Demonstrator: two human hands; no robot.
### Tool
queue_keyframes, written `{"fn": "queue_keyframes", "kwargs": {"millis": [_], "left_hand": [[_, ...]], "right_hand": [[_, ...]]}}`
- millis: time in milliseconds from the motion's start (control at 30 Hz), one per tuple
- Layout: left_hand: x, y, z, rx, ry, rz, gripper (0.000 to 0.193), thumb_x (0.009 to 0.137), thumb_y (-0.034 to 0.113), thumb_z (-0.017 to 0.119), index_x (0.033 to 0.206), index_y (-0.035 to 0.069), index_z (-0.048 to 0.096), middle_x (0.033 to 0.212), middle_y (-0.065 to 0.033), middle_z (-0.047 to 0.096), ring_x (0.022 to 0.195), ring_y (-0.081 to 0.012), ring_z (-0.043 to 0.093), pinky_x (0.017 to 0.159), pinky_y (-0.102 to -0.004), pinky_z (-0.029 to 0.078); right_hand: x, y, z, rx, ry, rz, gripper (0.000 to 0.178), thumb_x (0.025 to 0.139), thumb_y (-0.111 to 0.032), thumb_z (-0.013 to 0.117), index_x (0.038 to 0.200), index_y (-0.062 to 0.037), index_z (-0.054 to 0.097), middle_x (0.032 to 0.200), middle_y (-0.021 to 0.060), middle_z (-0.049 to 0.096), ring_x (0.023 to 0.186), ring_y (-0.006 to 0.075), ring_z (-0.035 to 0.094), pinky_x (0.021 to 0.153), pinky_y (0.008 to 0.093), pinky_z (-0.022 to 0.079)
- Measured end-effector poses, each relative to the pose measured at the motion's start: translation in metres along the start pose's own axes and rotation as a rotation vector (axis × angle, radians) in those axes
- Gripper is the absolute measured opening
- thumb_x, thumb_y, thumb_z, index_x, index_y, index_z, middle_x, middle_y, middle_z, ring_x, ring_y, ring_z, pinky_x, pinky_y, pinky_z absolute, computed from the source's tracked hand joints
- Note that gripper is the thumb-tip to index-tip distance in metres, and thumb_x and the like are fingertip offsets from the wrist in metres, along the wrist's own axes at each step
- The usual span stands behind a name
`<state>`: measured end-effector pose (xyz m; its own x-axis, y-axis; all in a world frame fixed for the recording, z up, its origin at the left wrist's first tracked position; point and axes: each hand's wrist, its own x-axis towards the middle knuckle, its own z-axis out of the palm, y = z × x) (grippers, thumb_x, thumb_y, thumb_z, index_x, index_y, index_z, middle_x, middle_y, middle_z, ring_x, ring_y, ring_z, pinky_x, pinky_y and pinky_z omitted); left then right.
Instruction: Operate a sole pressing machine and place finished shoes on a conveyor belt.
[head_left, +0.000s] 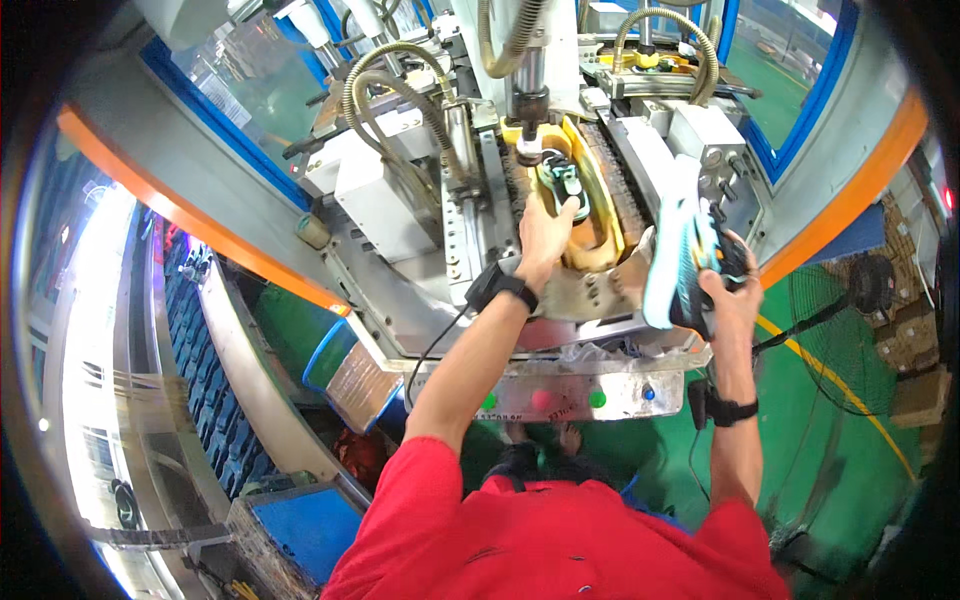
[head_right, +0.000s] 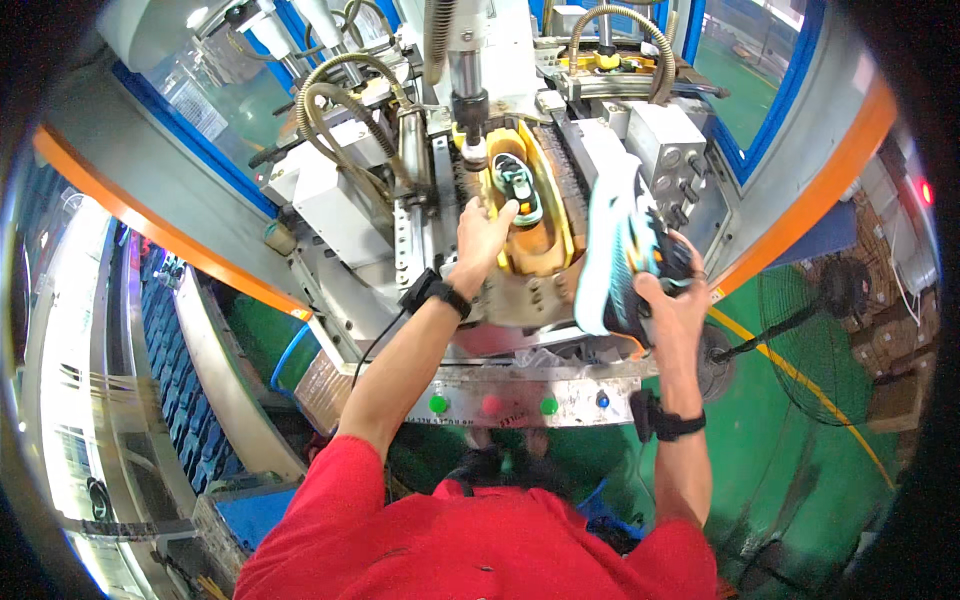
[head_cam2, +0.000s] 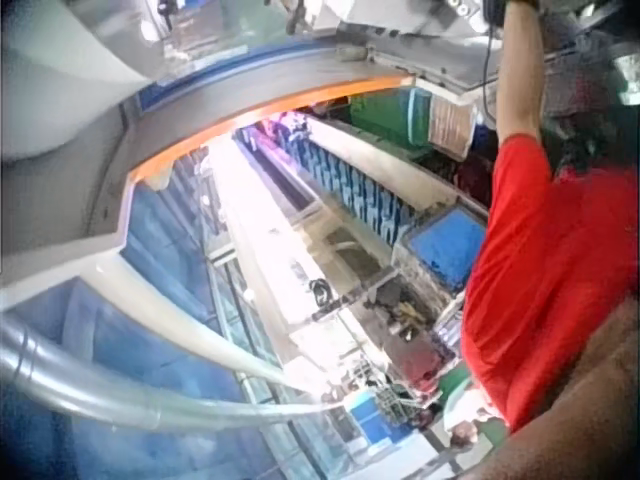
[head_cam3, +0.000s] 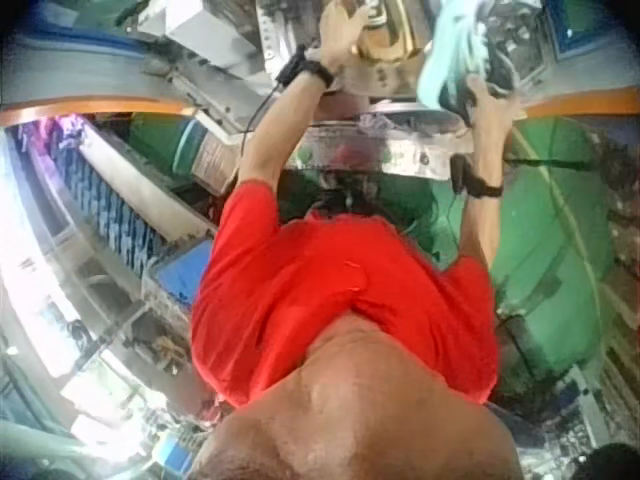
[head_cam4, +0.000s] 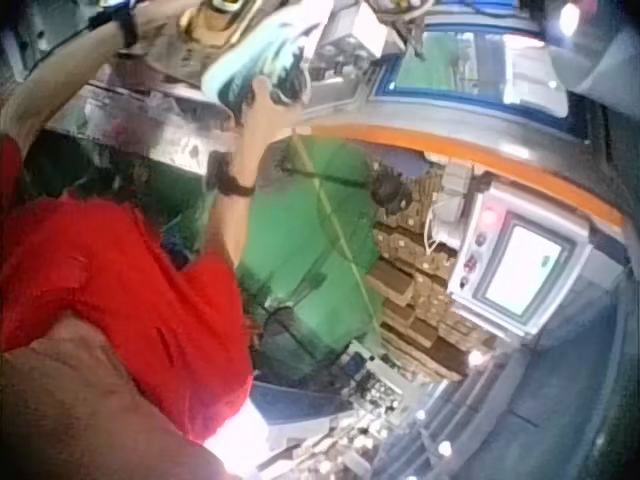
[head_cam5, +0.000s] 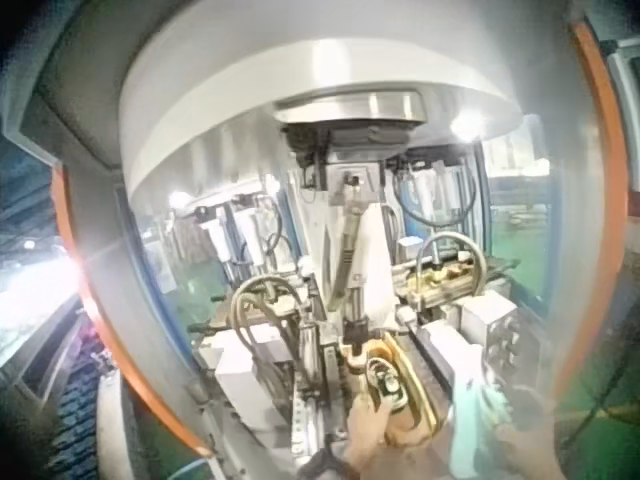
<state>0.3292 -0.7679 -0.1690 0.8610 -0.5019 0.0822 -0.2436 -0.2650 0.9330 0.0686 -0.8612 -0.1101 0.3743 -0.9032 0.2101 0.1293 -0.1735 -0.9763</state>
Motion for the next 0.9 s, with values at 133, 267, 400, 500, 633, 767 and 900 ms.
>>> {"fn": "queue_keyframes", "kwargs": {"millis": [133, 267, 400, 500, 633, 767, 900], "left_hand": [[0.075, -0.041, 0.032, 0.223, 0.07, -0.213, 0.075, 0.076, 0.035, 0.073, 0.124, -0.013, 0.042, 0.118, -0.0341, 0.057, 0.108, -0.0431, 0.06, 0.093, -0.0456, 0.048], [0.122, -0.082, 0.036, 0.331, 0.052, -0.275, 0.074, 0.077, 0.029, 0.072, 0.128, -0.013, 0.037, 0.123, -0.0339, 0.053, 0.109, -0.0446, 0.059, 0.093, -0.0472, 0.049], [0.115, -0.058, 0.007, 0.295, 0.059, -0.299, 0.042, 0.076, 0.017, 0.066, 0.107, -0.011, 0.058, 0.107, -0.0332, 0.062, 0.102, -0.0421, 0.063, 0.088, -0.0466, 0.051], [0.115, -0.101, -0.056, -0.519, 0.063, -0.435, 0.023, 0.072, 0.005, 0.072, 0.088, -0.008, 0.063, 0.088, -0.0183, 0.068, 0.077, -0.0295, 0.07, 0.07, -0.0423, 0.056], [-0.003, -0.049, -0.134, -0.861, -0.222, -0.505, 0.025, 0.081, 0.003, 0.072, 0.101, -0.007, 0.061, 0.097, -0.0121, 0.066, 0.086, -0.021, 0.065, 0.077, -0.0361, 0.054], [-0.13, -0.008, -0.222, -0.774, -0.148, -0.559, 0.041, 0.088, 0.004, 0.065, 0.126, -0.003, 0.051, 0.106, -0.0055, 0.062, 0.092, -0.0141, 0.061, 0.082, -0.0301, 0.052], [-0.241, 0.002, -0.292, -0.743, 0.065, -0.494, 0.059, 0.079, 0.001, 0.069, 0.133, -0.006, 0.045, 0.118, -0.0075, 0.059, 0.105, -0.015, 0.058, 0.095, -0.0308, 0.046]], "right_hand": [[-0.002, -0.005, -0.01, -0.13, 0.116, -0.006, 0.058, 0.07, -0.005, 0.068, 0.126, 0.0009, 0.054, 0.113, 0.0093, 0.061, 0.099, 0.0162, 0.059, 0.091, 0.0295, 0.048], [0.001, -0.001, -0.014, -0.231, 0.154, -0.005, 0.06, 0.069, -0.002, 0.068, 0.127, 0.0031, 0.053, 0.113, 0.0091, 0.061, 0.099, 0.0158, 0.059, 0.091, 0.0293, 0.047], [0.05, -0.006, -0.003, -0.379, 0.11, -0.073, 0.059, 0.068, -0.007, 0.071, 0.124, 0.0036, 0.055, 0.11, 0.01, 0.063, 0.098, 0.0159, 0.06, 0.09, 0.0288, 0.047], [0.122, -0.024, 0.074, -0.58, -0.03, -0.109, 0.063, 0.065, -0.015, 0.075, 0.121, 0.0045, 0.056, 0.102, 0.0141, 0.067, 0.09, 0.0182, 0.064, 0.081, 0.0302, 0.051], [0.173, -0.021, 0.173, -1.002, -0.336, 0.17, 0.069, 0.06, -0.036, 0.077, 0.114, 0.0048, 0.059, 0.101, 0.0205, 0.066, 0.089, 0.0289, 0.065, 0.078, 0.0352, 0.051], [0.178, 0.056, 0.276, -1.081, -0.529, 0.069, 0.063, 0.06, -0.029, 0.081, 0.108, 0.0067, 0.062, 0.105, 0.0257, 0.066, 0.098, 0.0349, 0.066, 0.084, 0.0381, 0.053], [0.139, 0.14, 0.337, -1.038, -0.45, -0.253, 0.044, 0.071, -0.02, 0.07, 0.1, 0.01, 0.055, 0.104, 0.0275, 0.066, 0.099, 0.039, 0.066, 0.086, 0.0417, 0.053]]}}
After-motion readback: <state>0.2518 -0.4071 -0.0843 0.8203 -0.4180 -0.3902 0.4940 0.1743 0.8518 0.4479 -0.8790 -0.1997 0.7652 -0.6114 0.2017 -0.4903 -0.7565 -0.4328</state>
